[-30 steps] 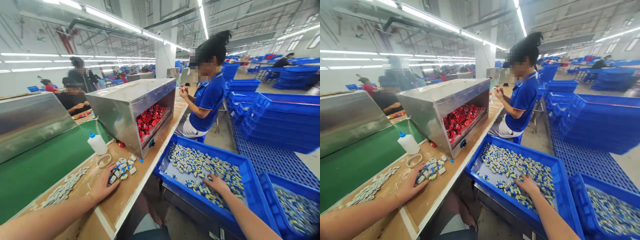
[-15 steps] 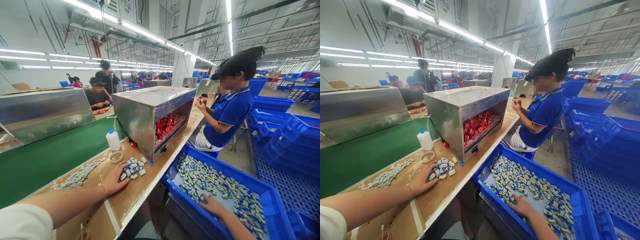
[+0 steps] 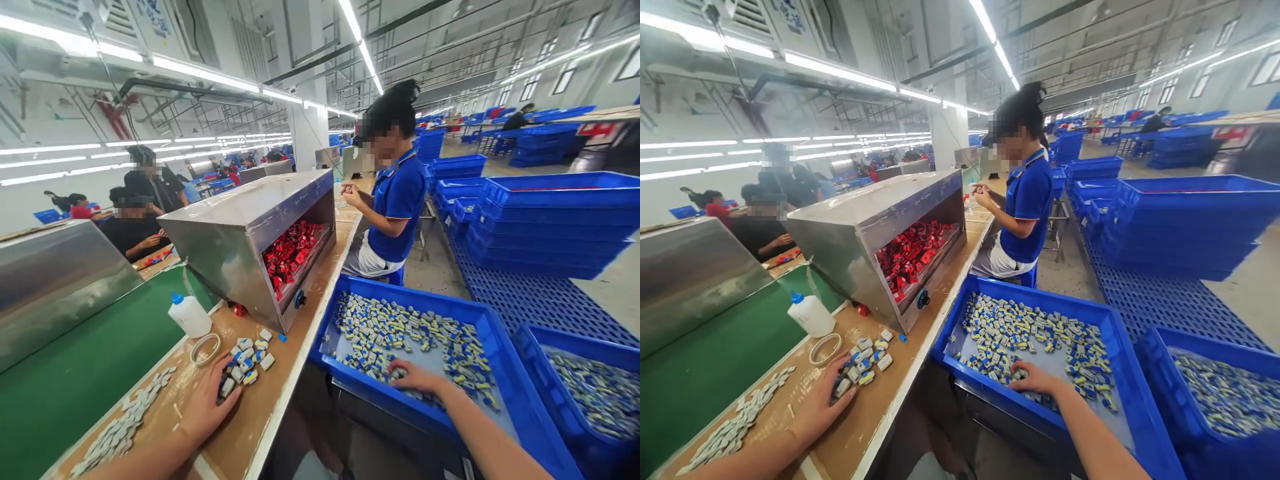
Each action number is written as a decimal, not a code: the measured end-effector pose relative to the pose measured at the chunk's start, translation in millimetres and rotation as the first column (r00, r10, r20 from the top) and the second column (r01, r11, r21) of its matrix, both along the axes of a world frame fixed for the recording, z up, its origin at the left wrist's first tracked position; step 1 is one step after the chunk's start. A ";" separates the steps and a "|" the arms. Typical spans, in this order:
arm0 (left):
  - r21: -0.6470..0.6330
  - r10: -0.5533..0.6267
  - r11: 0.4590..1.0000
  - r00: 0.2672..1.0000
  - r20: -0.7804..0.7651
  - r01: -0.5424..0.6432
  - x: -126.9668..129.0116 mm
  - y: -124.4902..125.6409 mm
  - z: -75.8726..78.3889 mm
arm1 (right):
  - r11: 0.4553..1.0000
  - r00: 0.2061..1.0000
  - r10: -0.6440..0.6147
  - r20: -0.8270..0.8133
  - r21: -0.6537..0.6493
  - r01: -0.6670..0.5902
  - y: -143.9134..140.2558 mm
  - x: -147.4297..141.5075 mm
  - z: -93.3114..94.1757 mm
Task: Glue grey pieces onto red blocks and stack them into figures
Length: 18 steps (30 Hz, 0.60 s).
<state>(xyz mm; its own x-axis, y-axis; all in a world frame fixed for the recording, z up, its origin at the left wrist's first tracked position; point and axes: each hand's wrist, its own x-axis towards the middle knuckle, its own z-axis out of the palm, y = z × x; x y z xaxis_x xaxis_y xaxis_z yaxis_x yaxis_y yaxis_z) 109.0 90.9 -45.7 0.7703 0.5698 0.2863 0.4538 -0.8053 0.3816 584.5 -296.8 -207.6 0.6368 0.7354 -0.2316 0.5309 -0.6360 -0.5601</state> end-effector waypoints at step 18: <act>-0.001 0.027 1.000 1.000 -0.006 -0.027 3.3 13.4 6.0 | 0.944 0.981 -0.053 -0.185 -0.331 -0.011 54.5 -38.1 30.1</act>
<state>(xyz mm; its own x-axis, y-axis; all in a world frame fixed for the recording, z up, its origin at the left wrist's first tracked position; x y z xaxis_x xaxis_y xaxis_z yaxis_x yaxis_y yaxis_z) 112.3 104.3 -39.7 0.7564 0.5905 0.2814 0.4775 -0.7924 0.3796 546.5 -242.3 -177.4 0.5718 0.5845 -0.5757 0.4204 -0.8114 -0.4061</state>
